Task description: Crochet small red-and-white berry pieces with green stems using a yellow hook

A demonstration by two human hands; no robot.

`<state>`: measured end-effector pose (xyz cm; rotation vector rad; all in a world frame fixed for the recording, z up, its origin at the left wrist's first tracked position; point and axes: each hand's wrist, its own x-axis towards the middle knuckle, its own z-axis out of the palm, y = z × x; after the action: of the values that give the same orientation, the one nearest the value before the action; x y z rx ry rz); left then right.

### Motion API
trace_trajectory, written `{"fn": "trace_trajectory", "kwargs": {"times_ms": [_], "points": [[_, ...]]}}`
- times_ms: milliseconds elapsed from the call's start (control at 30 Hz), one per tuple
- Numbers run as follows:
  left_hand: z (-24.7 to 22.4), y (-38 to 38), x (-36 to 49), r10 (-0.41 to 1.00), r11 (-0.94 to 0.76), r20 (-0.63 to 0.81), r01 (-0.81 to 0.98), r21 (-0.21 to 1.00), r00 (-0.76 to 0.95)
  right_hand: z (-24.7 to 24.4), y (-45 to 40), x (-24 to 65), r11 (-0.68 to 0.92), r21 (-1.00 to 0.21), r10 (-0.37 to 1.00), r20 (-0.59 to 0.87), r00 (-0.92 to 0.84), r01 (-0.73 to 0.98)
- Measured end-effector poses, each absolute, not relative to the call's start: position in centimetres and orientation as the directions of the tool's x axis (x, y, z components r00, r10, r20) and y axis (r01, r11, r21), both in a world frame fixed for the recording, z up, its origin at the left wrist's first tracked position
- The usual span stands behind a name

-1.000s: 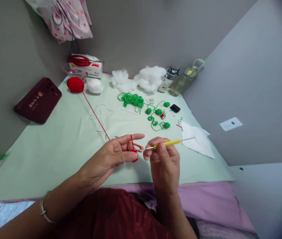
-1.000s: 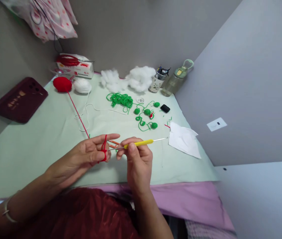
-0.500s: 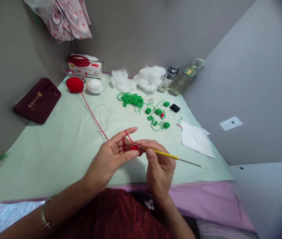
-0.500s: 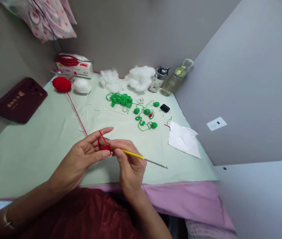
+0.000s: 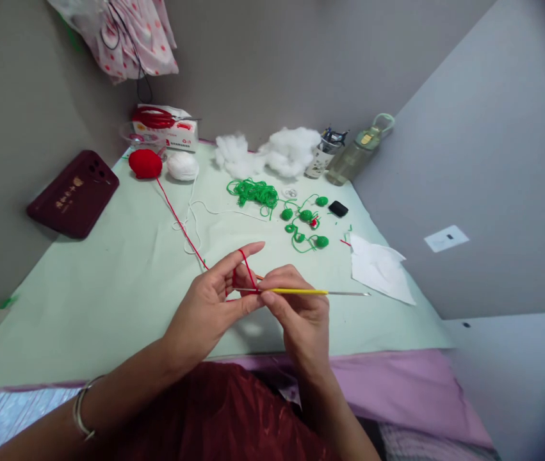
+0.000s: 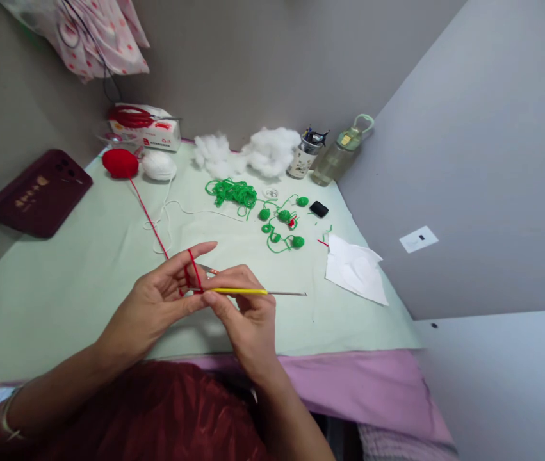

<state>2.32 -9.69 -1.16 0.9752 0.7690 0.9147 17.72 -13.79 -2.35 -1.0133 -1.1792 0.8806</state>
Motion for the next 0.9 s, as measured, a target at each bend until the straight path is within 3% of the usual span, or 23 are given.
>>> {"fn": "trace_trajectory", "kwargs": {"times_ms": [200, 400, 567, 900], "points": [[-1.2, -9.3, 1.6, 0.842, 0.366, -0.159, -0.328, 0.871, 0.516, -2.4, -13.6, 18.0, 0.290, -0.950, 0.947, 0.267, 0.178, -0.117], [-1.2, -9.1, 1.5, 0.879, 0.317, -0.133, -0.352, 0.881, 0.458, -1.7, -13.5, 18.0, 0.250, -0.968, 0.963, 0.248, 0.102, 0.001], [-1.2, -8.8, 1.4, 0.840, 0.355, -0.136, -0.344, 0.869, 0.525, -1.5, -13.0, 18.1, 0.237, -0.956, 0.967, 0.216, 0.133, -0.171], [-0.2, -8.7, 1.2, 0.890, 0.187, -0.094, -0.169, 0.968, 0.445, -1.4, -13.0, 18.5, 0.214, -0.957, 0.972, 0.187, 0.145, -0.198]]}}
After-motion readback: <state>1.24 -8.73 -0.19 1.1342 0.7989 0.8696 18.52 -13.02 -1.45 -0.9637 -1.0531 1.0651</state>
